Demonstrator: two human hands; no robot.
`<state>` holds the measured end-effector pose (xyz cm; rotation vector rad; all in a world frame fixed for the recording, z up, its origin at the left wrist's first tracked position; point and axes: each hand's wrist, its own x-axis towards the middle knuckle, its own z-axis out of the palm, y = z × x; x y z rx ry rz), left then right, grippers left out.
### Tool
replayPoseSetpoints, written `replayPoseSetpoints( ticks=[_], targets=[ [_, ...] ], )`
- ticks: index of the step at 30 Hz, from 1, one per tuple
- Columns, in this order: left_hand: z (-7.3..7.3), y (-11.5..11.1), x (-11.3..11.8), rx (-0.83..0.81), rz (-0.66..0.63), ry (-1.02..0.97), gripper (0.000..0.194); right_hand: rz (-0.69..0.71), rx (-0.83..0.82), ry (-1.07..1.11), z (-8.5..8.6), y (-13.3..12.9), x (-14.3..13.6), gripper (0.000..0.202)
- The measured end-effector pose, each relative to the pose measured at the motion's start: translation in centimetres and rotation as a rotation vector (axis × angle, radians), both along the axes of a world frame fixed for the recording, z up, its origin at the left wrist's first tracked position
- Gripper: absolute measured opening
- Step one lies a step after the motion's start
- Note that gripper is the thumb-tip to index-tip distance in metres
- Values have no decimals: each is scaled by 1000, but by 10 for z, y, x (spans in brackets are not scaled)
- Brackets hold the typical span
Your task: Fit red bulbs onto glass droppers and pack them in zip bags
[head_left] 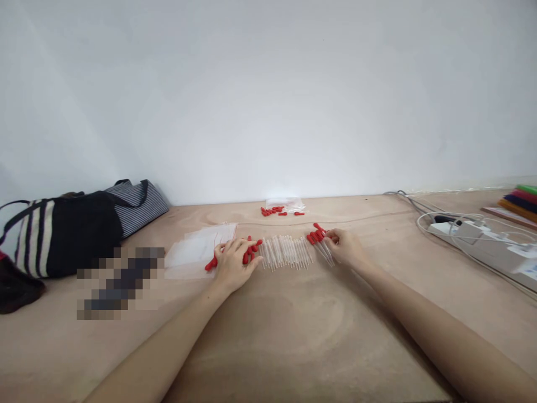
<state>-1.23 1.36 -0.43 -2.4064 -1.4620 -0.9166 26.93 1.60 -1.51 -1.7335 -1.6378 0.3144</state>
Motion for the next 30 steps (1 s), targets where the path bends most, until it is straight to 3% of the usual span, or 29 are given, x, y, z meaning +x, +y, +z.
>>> replayPoseSetpoints(
  ticks=[4, 10, 17, 23, 30],
  targets=[
    [-3, 5, -5, -30, 48, -3, 13, -112, -60, -89, -6, 5, 10, 23],
    [-2, 3, -4, -60, 48, 10, 12, -133, -80, -210, -10, 6, 7, 17],
    [-3, 6, -6, -56, 78, 26, 26, -134, -42, -309, -7, 3, 7, 20],
    [-2, 5, -6, -60, 103, 80, 31, -13, 24, -370, 0, -6, -20, 20],
    [-1, 1, -5, -10, 100, 179, 22, -43, -172, -506, 4, -2, -47, 28]
  ],
)
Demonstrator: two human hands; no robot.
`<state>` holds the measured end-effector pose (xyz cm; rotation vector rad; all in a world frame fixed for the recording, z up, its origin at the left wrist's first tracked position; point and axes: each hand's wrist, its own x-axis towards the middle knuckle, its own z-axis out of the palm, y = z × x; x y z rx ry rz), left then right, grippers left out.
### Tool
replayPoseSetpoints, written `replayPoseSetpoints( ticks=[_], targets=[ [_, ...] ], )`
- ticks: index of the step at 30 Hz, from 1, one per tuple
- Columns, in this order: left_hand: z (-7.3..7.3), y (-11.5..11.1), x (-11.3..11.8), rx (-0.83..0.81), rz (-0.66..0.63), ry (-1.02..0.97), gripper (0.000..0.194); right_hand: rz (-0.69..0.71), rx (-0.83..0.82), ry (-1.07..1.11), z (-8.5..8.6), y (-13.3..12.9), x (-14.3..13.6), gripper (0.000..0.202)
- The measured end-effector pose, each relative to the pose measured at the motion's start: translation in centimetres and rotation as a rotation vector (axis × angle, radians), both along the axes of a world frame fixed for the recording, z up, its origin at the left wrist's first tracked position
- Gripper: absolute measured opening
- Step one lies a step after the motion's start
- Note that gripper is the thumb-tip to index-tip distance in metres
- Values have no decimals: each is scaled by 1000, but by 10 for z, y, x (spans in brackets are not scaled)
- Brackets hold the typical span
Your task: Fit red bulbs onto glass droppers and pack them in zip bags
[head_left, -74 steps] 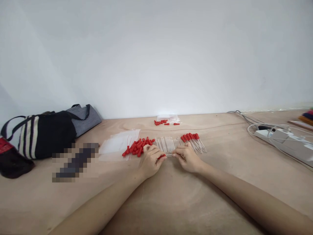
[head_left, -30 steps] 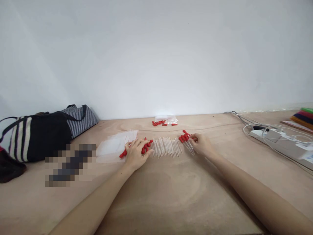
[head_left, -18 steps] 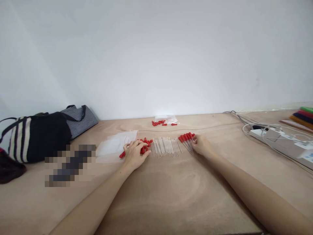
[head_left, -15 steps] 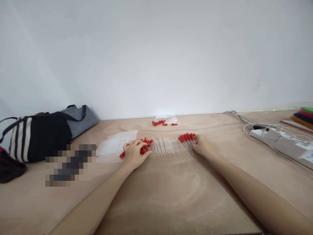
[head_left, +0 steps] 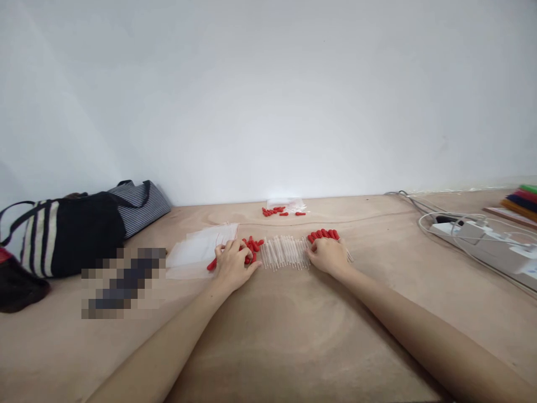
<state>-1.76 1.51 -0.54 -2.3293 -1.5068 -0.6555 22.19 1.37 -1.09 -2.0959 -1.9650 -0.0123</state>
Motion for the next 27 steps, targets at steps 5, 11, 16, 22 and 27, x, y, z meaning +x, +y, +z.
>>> replayPoseSetpoints(
  ticks=[5, 11, 16, 22, 27],
  targets=[
    [1, 0, 5, 72, -39, -44, 12, -22, -78, -5, 7, 11, -5, 17],
    [5, -9, 13, 24, -208, -239, 6, 2, -87, 23, 14, 15, -4, 13],
    [2, -24, 21, -278, -490, -130, 7, 199, 39, 205, 11, 1, 8, 19],
    [-4, -32, 33, -327, -517, -120, 25, 440, 210, 389, -7, -20, 14, 19],
    [-8, -29, 35, -358, -478, -249, 17, 479, 276, 505, -15, -29, 2, 16]
  ],
)
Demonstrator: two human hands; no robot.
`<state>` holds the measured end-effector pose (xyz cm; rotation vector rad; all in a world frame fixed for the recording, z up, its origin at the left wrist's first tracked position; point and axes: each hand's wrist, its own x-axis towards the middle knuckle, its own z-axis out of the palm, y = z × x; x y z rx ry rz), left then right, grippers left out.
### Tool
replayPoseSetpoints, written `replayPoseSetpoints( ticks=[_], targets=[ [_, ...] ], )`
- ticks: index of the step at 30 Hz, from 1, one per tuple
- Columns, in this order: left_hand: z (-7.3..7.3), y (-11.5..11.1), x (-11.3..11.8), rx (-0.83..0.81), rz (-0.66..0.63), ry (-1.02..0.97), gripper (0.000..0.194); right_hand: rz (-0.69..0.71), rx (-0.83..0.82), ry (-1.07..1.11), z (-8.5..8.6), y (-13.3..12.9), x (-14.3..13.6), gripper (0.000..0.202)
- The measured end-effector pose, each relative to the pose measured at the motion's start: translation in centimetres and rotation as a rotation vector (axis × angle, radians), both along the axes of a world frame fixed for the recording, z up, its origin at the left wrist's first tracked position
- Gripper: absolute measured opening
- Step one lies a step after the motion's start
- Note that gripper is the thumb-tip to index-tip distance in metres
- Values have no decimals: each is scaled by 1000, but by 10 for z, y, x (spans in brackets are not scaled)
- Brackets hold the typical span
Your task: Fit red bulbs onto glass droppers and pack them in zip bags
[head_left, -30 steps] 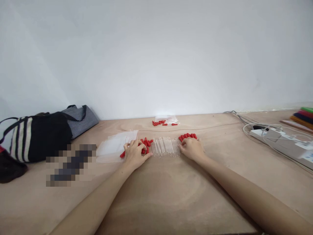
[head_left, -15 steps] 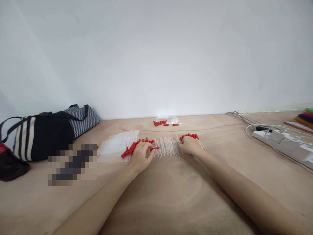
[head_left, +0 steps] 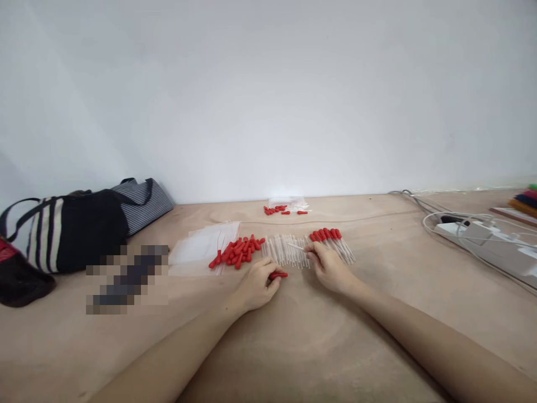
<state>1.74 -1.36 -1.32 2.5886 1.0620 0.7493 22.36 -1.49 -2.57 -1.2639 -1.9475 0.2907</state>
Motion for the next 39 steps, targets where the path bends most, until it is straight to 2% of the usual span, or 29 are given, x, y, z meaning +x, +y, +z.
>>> replayPoseSetpoints(
  ticks=[4, 11, 21, 28, 39],
  targets=[
    [-4, 5, -2, -60, 83, -121, 4, 92, -32, 42, -4, -5, -6, 8],
    [-3, 5, -1, -149, 102, -174, 5, 129, -65, -34, -8, -11, -12, 7],
    [-4, 7, -3, -188, 91, -228, 10, 174, -50, -99, -7, -12, -10, 24],
    [-4, 6, -2, -192, 91, -231, 8, 112, -7, -88, -7, -13, -10, 27],
    [-5, 7, -2, -147, 121, -232, 9, 103, 42, -160, -3, -16, -12, 26]
  ],
)
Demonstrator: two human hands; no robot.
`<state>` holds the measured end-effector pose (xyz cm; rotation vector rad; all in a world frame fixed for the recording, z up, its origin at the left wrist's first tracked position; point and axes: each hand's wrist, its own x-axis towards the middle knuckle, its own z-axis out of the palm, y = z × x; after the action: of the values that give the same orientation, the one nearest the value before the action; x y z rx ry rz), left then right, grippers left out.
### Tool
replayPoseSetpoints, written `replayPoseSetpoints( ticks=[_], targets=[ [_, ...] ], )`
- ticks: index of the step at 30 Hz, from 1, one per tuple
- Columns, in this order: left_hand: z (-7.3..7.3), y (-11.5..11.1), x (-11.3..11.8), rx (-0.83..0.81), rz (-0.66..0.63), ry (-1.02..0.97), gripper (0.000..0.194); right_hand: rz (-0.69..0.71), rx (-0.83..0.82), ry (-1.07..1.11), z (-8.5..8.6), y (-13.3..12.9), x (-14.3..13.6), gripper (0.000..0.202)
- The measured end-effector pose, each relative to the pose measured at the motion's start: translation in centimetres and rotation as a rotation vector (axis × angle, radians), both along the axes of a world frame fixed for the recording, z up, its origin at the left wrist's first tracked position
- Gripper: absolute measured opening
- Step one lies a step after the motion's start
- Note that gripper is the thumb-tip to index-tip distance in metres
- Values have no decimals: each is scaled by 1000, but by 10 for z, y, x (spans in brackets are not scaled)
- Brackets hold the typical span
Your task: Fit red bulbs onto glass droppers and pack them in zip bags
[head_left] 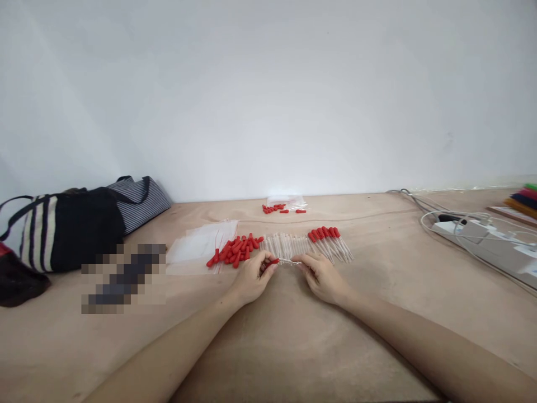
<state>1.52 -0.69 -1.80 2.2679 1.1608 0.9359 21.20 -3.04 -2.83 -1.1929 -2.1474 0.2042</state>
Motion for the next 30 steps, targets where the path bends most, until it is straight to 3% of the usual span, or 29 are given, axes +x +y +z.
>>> replayPoseSetpoints(
  ticks=[9, 18, 30],
  targets=[
    [0, -1, 1, 72, -3, 91, 15, 15, -25, 26, -1, 0, -3, 18],
    [0, -4, 3, 40, 0, 70, 12, 12, 74, -142, 0, 0, -2, 19],
    [-15, 5, 1, -107, 38, -198, 22, 6, 36, -34, 4, -2, -2, 16]
  ],
)
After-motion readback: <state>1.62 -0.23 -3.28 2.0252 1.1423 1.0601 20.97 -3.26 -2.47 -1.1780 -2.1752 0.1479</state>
